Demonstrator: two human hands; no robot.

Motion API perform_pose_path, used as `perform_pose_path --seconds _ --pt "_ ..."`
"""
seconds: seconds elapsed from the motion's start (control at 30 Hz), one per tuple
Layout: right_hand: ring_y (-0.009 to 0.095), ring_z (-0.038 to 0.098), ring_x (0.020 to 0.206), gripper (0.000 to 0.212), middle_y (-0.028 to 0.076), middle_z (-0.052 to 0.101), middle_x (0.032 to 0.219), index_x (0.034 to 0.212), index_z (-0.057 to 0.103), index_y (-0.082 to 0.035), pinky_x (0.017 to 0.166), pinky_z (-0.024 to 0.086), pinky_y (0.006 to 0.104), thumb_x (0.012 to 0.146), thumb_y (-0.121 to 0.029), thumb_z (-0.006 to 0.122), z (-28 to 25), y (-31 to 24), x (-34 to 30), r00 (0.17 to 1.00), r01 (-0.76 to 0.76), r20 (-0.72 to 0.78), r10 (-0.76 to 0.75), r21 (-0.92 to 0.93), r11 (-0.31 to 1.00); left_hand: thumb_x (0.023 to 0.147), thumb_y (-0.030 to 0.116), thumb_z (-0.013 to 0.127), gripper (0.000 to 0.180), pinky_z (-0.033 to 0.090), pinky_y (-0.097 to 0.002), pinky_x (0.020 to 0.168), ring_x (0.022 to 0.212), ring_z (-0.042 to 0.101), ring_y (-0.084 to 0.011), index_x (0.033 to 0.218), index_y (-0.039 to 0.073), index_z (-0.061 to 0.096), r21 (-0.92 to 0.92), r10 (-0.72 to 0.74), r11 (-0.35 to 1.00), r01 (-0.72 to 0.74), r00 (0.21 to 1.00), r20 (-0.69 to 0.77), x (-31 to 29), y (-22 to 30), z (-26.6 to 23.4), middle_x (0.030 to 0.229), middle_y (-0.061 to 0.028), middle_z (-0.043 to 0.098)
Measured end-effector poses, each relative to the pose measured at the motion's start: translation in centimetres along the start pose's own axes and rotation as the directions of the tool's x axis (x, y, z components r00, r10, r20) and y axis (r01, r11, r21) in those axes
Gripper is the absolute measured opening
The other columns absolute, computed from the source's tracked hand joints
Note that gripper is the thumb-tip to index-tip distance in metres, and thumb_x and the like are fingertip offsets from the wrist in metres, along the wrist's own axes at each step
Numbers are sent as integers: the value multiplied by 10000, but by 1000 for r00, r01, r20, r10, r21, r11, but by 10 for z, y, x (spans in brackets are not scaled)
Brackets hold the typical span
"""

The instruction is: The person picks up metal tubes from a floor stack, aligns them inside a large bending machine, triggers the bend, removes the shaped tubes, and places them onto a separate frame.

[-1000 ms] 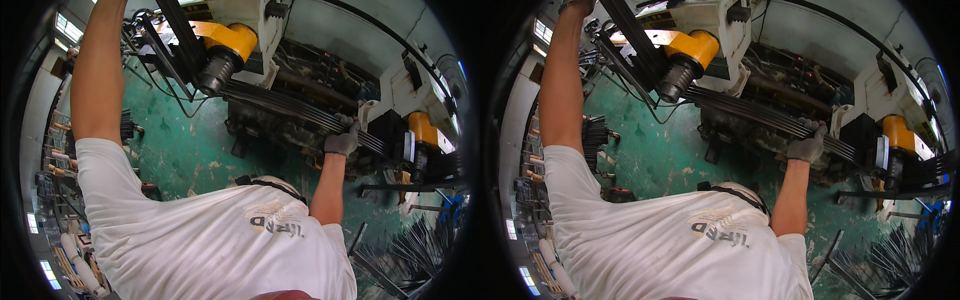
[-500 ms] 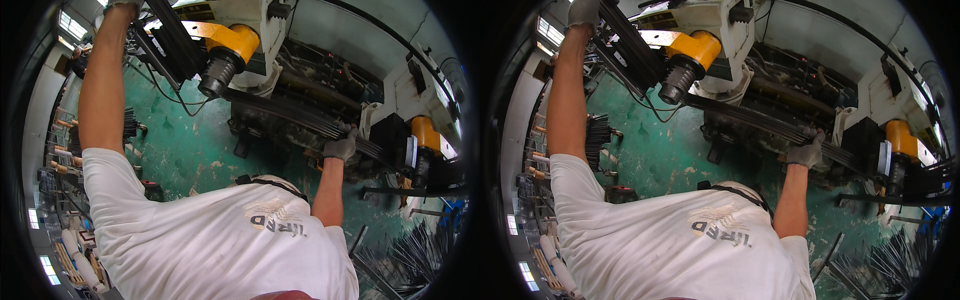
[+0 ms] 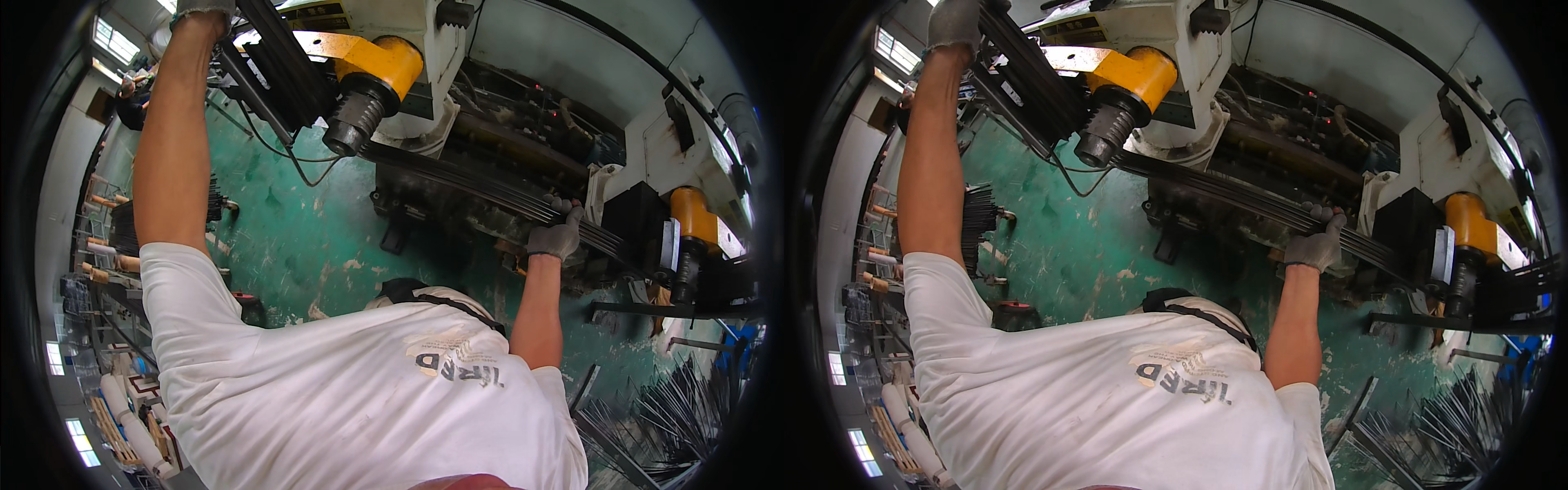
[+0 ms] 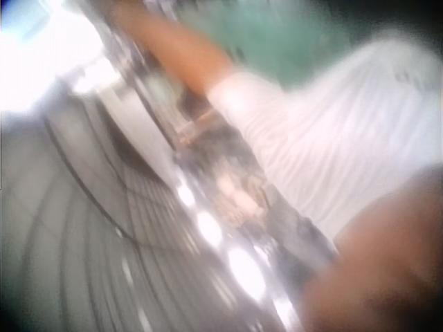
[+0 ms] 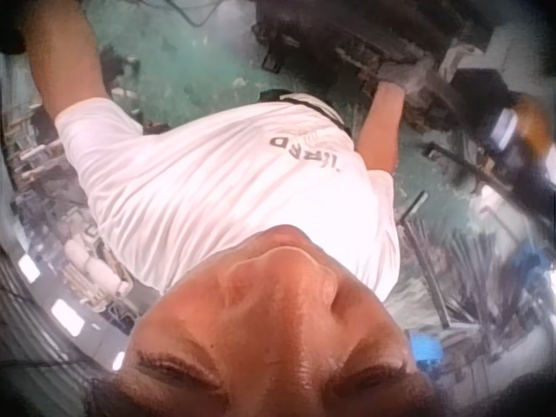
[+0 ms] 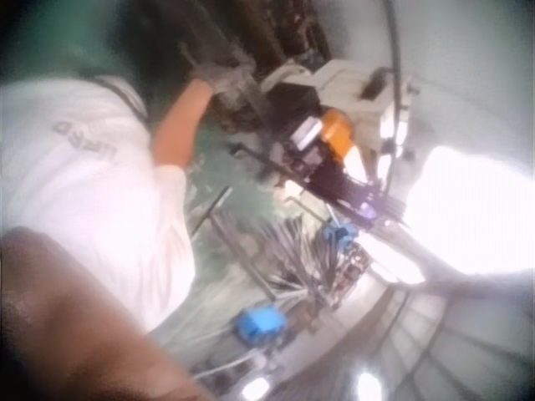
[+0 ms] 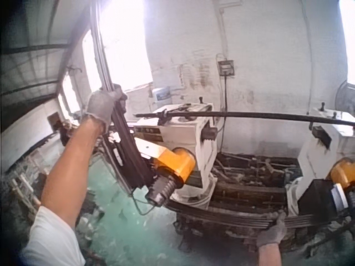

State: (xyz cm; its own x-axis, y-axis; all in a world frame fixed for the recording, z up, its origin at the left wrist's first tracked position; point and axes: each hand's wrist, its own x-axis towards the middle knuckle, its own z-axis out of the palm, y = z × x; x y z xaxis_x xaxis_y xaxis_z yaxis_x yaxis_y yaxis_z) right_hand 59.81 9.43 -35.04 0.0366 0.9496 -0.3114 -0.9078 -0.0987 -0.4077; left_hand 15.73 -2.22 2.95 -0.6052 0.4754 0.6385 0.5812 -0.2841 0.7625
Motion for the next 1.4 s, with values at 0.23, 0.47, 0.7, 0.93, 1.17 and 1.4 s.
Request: perform_pose_path --seconds 0.23,0.47,0.7,0.93,1.17,1.4 --pt "210 531 716 282 -9 546 773 958 550 -113 796 552 427 1109 -340 480 3 7 1 1000 17 -20 -17 1 1000 973 130 642 206 535 -367 544 610 629 -223 1107 -22 603 -31 8 999 -8 1000 12 1 -3 -4 808 -136 670" --pt "222 562 684 237 27 529 742 979 547 -84 783 566 462 1099 -284 505 -40 -4 44 997 72 -16 -71 33 997 1002 153 574 199 541 -360 670 746 664 -235 1149 36 638 317 213 907 -279 950 228 11 -4 -22 904 -115 698" --pt "228 506 621 302 49 494 687 1018 532 -28 688 513 426 1091 -320 535 -25 -1 -66 966 250 -74 -247 39 967 1042 184 534 306 522 -331 855 934 663 -167 1286 78 685 376 225 888 -266 963 150 17 -29 -112 1034 -63 716" --pt "207 472 645 238 35 456 730 1034 531 -41 685 492 414 1110 -263 489 -121 -58 -171 927 354 -137 -348 21 935 1007 219 673 319 531 -280 805 870 644 -131 1258 22 698 278 -6 960 -37 989 150 -92 -41 -144 1015 -50 707" --pt "198 484 636 267 46 475 729 1060 539 -17 613 465 412 1087 -281 557 -253 -224 -271 744 553 -340 -576 -172 816 1001 291 702 311 527 -282 777 822 635 -164 1112 3 738 -312 -425 797 518 847 321 -268 -14 -17 942 -52 692" --pt "175 487 577 289 36 489 694 1014 574 -11 562 463 390 1068 -294 597 -413 -470 -382 484 642 -417 -769 -428 636 980 289 710 217 512 -401 765 764 646 -223 960 73 709 -237 -633 442 865 488 601 -518 5 123 826 -58 693"
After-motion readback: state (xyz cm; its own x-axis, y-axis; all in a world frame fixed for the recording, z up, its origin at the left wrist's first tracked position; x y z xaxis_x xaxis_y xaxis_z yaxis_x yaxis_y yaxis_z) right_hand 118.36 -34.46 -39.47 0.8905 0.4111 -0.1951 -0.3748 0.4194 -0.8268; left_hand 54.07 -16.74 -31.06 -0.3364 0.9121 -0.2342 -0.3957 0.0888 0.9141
